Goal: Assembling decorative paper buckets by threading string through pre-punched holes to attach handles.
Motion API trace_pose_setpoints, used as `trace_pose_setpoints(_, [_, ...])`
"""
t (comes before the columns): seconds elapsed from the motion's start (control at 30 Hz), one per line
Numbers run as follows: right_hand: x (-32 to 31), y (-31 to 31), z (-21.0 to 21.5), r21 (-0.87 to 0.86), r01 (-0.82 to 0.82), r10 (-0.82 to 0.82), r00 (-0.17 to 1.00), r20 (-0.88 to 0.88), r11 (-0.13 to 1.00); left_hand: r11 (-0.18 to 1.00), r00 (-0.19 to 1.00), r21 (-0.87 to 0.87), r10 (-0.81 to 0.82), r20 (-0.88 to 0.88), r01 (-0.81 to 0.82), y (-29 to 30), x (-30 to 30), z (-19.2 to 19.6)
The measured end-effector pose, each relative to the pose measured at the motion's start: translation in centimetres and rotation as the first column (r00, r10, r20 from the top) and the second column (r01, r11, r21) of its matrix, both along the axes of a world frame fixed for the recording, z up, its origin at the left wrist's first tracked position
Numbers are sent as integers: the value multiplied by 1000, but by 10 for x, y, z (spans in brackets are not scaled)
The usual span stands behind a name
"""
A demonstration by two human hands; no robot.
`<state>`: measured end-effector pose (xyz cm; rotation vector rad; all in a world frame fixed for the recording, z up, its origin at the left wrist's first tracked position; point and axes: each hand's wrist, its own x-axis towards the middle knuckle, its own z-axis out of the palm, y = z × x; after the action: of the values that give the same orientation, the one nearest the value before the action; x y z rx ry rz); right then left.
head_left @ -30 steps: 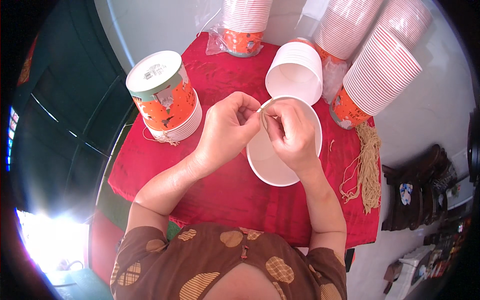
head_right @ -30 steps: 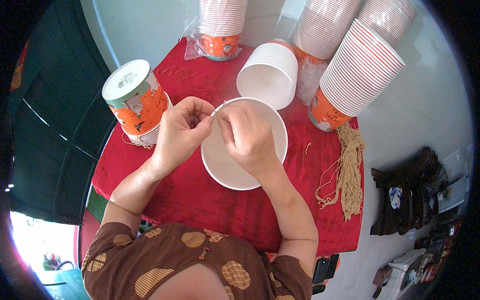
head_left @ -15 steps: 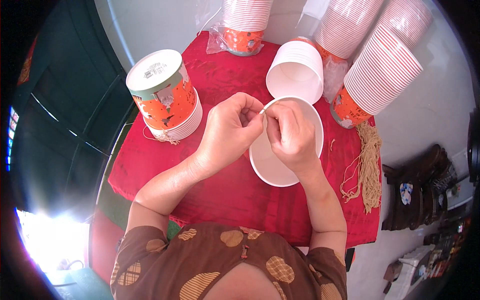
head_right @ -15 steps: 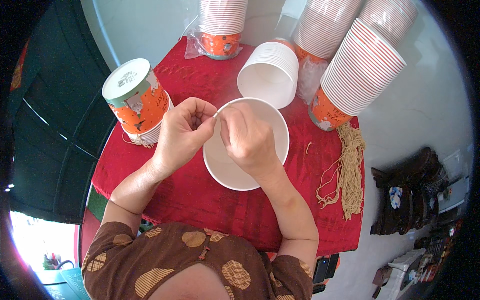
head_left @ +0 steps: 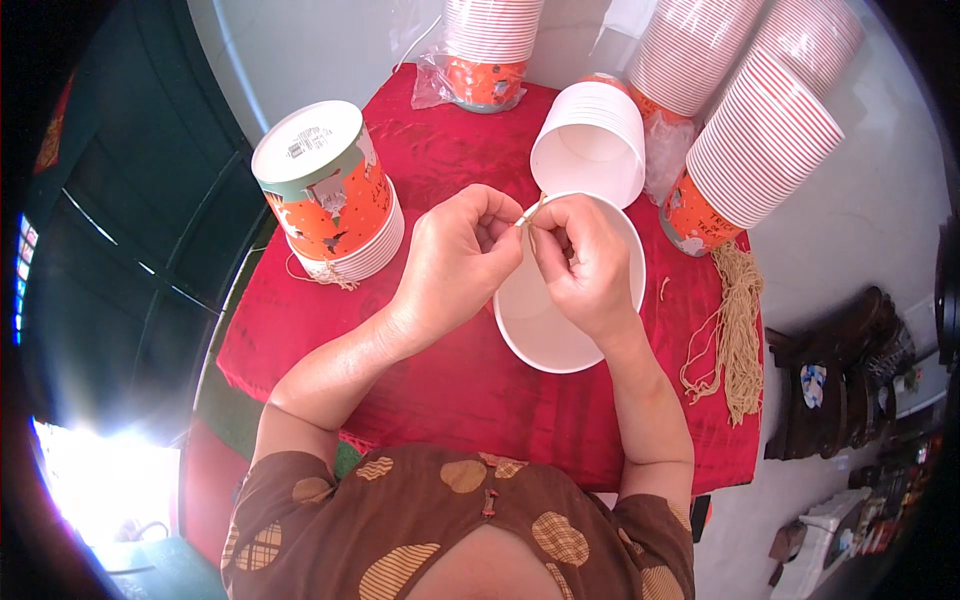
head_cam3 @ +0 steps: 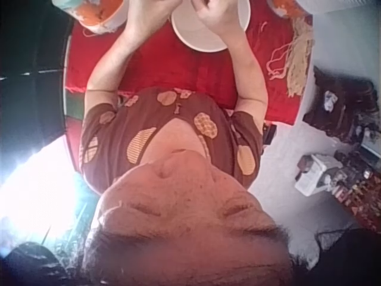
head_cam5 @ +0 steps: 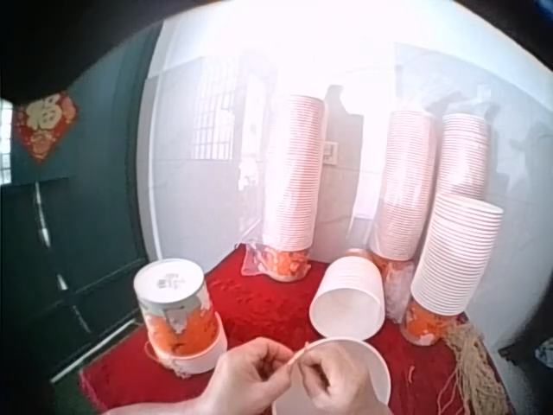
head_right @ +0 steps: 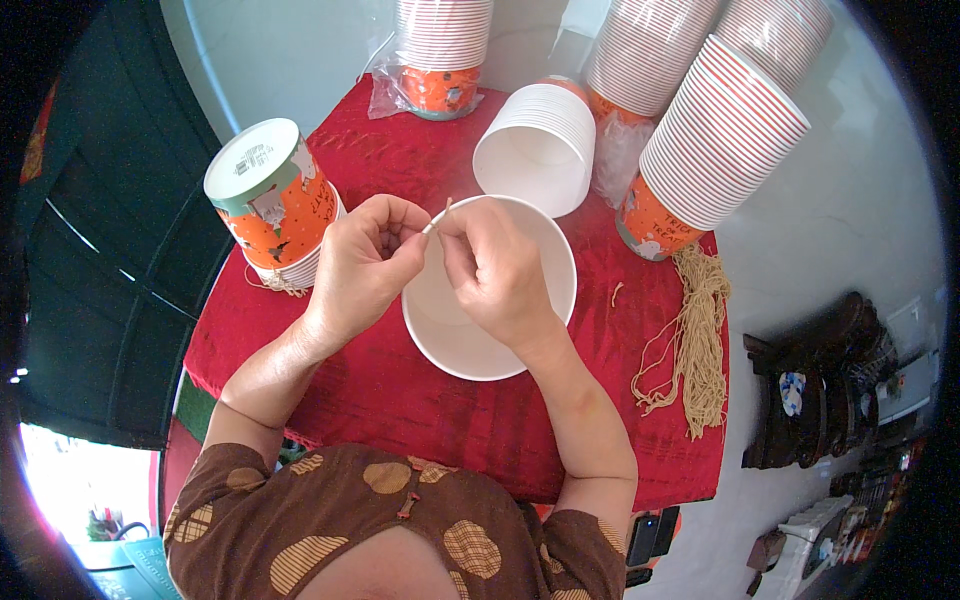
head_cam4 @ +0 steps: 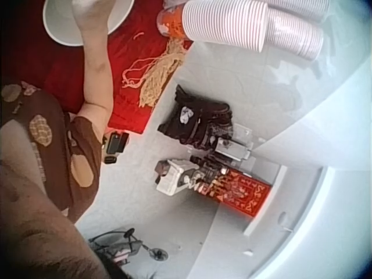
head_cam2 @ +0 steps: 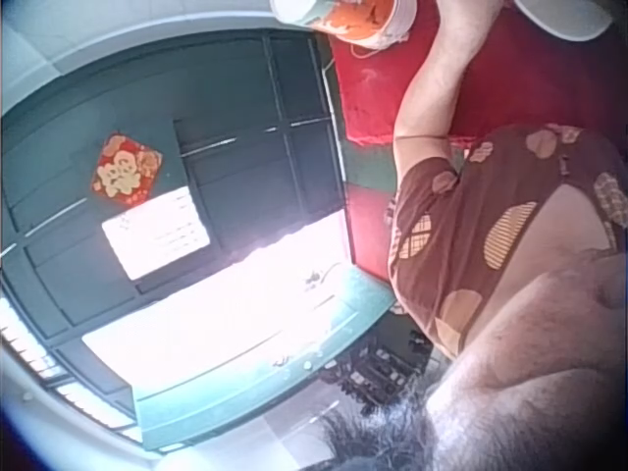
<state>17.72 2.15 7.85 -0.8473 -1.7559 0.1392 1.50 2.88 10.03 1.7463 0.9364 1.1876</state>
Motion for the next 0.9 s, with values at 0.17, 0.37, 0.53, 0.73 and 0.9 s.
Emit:
trace_pose_setpoints(0.17, [0,0,1,64,25,-27,999,31,998,1000,1000,-5,4,-6,-4,1,1,1])
trace_pose_setpoints(0.37, [-1,2,2,220,70,-98,988,118,973,1000,1000,-1,-4,5,4,0,2,1])
trace_pose_setpoints(0.53, [-1,1,1,260,107,-153,974,165,960,1000,1000,2,-2,-4,2,-1,2,1])
trace_pose_setpoints(0.73, [2,2,-3,122,110,-120,990,77,986,1000,1000,15,-4,-10,4,1,1,1])
trace_pose_setpoints(0.9, [-2,-9,8,-166,68,-66,998,13,984,1000,1000,27,3,12,-3,2,2,-2])
